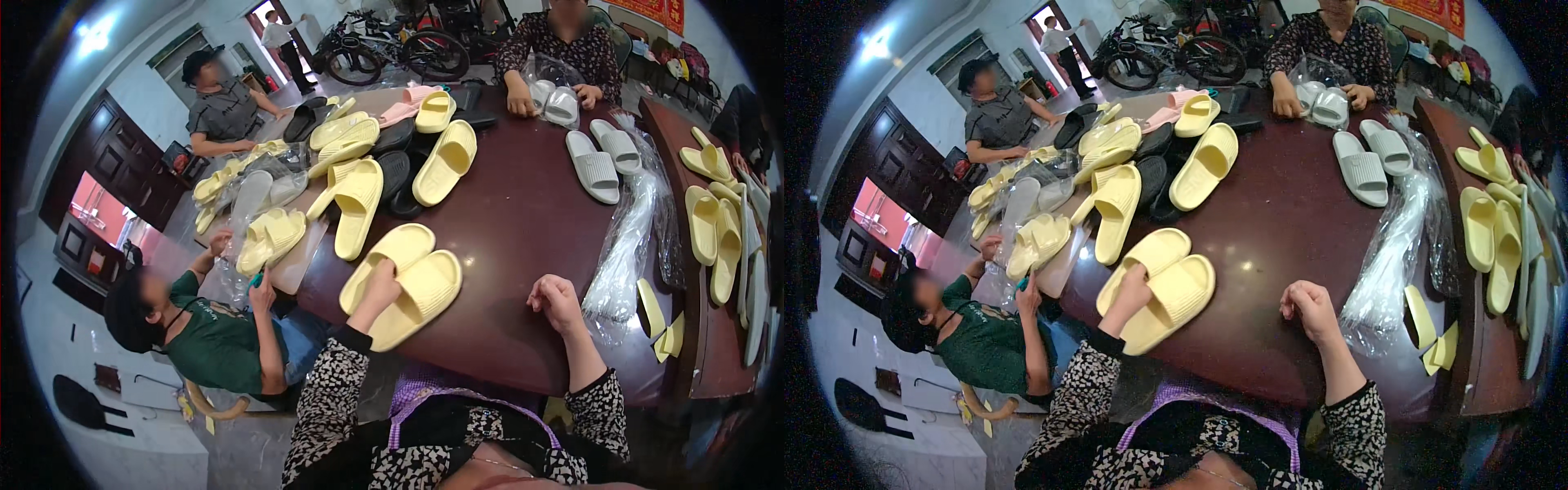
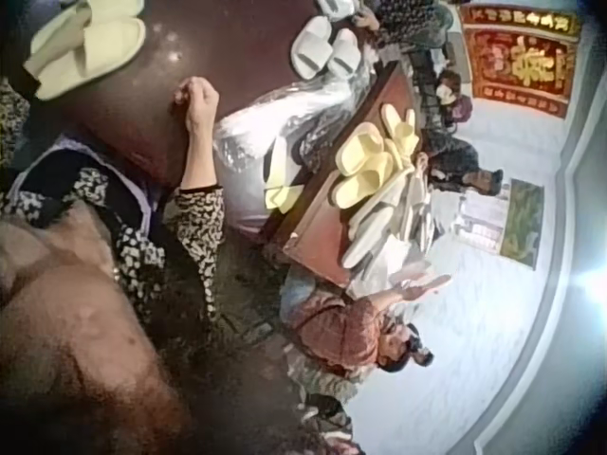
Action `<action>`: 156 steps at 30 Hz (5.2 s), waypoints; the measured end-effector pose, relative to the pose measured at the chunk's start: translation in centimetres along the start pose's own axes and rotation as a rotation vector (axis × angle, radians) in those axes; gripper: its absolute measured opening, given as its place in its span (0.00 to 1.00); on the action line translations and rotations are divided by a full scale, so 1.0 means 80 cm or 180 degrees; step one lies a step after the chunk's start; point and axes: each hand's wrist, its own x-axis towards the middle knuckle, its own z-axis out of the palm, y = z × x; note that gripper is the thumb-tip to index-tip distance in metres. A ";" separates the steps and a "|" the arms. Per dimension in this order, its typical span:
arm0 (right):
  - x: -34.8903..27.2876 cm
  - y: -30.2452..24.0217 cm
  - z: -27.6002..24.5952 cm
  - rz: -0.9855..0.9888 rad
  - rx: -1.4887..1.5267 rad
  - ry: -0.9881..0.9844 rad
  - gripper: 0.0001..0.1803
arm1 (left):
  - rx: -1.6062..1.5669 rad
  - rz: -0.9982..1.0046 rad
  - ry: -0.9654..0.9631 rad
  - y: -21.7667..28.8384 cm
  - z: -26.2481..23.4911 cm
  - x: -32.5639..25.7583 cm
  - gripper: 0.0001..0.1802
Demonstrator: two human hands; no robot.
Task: The person pairs slippers together by threading plastic fasteners through them and securing them by hand.
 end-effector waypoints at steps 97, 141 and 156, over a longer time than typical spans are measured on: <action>-0.165 -0.027 0.032 -0.1226 -0.2524 0.2152 0.07 | -0.2019 0.3606 -0.0472 0.296 0.167 -0.078 0.12; -0.111 -0.004 -0.092 -0.2197 -0.4069 0.1094 0.04 | -0.2917 0.1934 -0.0595 0.291 0.154 -0.068 0.02; -0.097 -0.006 -0.090 -0.1819 -0.4243 0.1367 0.04 | -0.2154 0.2491 -0.0066 0.277 0.130 -0.065 0.03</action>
